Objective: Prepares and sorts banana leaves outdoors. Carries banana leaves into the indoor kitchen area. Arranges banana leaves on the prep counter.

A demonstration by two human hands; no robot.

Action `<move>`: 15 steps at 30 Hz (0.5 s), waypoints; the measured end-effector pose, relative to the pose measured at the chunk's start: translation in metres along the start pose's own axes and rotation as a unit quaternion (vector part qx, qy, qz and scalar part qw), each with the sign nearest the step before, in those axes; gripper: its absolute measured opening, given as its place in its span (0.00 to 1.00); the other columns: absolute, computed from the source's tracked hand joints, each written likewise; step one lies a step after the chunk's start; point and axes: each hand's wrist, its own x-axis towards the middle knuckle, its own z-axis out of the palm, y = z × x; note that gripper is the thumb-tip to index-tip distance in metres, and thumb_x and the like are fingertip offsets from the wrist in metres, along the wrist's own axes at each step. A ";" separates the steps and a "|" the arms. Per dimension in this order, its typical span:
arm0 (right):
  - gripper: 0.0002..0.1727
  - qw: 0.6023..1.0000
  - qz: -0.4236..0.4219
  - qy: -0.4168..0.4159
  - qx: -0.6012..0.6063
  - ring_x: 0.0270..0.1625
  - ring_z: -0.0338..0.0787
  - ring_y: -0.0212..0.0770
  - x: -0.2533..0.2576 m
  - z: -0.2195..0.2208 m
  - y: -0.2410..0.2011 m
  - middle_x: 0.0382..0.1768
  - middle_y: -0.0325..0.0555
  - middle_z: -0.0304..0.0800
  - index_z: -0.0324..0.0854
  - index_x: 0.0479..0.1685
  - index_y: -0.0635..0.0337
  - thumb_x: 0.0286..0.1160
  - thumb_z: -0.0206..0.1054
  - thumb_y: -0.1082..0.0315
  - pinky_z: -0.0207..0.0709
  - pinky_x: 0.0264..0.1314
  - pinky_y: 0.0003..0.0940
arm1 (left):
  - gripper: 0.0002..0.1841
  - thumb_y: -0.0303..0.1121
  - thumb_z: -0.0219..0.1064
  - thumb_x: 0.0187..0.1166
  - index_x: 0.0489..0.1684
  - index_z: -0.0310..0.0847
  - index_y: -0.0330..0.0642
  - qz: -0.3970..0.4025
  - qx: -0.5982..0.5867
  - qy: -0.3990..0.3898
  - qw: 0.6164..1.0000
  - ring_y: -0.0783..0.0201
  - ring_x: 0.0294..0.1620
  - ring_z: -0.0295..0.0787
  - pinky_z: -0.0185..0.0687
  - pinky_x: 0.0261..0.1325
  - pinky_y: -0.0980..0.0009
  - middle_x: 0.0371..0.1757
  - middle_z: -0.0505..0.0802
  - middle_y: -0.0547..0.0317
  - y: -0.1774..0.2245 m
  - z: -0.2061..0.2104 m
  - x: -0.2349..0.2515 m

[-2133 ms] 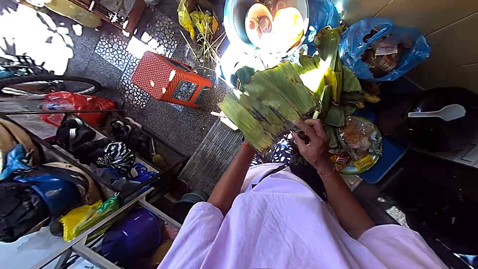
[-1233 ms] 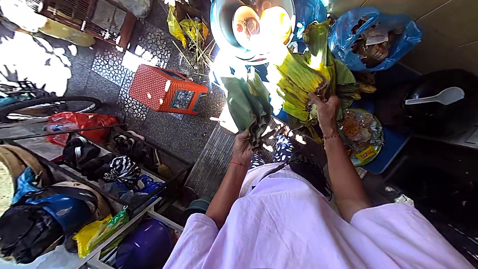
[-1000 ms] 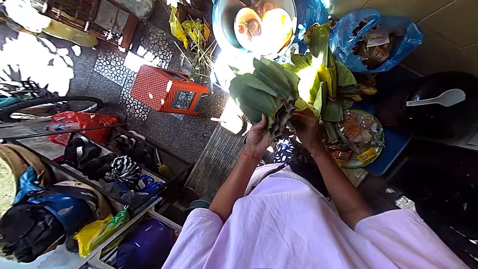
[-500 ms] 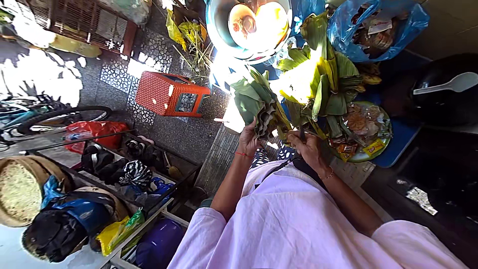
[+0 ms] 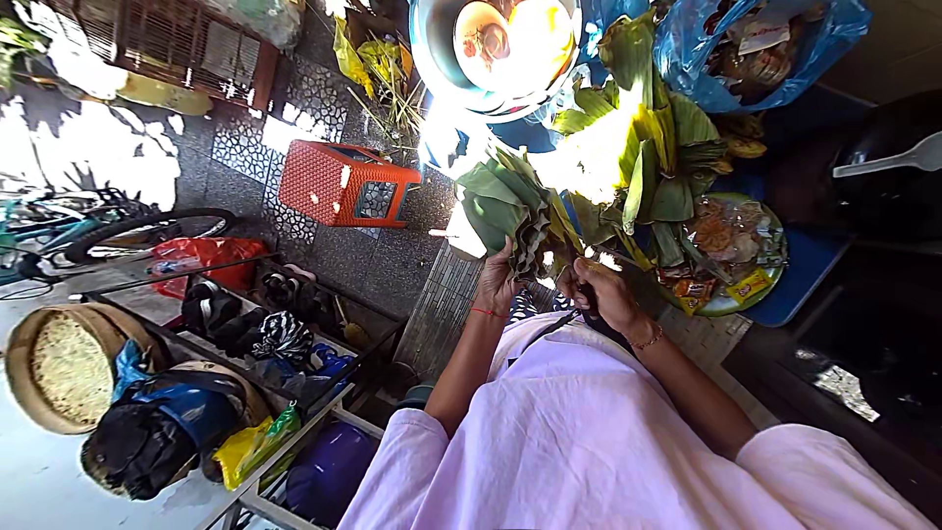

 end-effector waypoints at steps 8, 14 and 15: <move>0.20 0.995 -0.041 0.063 -0.065 0.18 0.70 0.18 0.002 0.010 -0.001 0.26 0.31 0.85 0.81 0.42 0.59 0.92 0.41 0.66 0.65 0.23 0.13 | 0.10 0.34 0.60 0.88 0.47 0.88 0.45 0.028 0.022 0.096 0.995 0.67 0.39 0.95 0.92 0.42 0.72 0.41 0.96 0.56 -0.006 0.007 0.000; 0.22 0.874 -0.195 0.187 -0.404 0.32 0.89 0.40 0.008 0.007 0.019 0.30 0.49 0.92 0.80 0.74 0.69 0.89 0.55 0.68 0.85 0.44 0.41 | 0.13 0.31 0.53 0.90 0.42 0.86 0.43 0.024 0.026 0.181 0.983 0.69 0.33 0.94 0.91 0.36 0.75 0.36 0.95 0.57 -0.006 0.026 -0.002; 0.22 0.849 -0.220 0.191 -0.442 0.33 0.92 0.46 0.009 0.007 0.020 0.32 0.53 0.94 0.82 0.74 0.69 0.87 0.56 0.69 0.86 0.43 0.46 | 0.14 0.31 0.52 0.90 0.40 0.86 0.42 0.025 0.021 0.203 0.979 0.69 0.32 0.94 0.90 0.35 0.76 0.34 0.95 0.57 -0.007 0.030 -0.003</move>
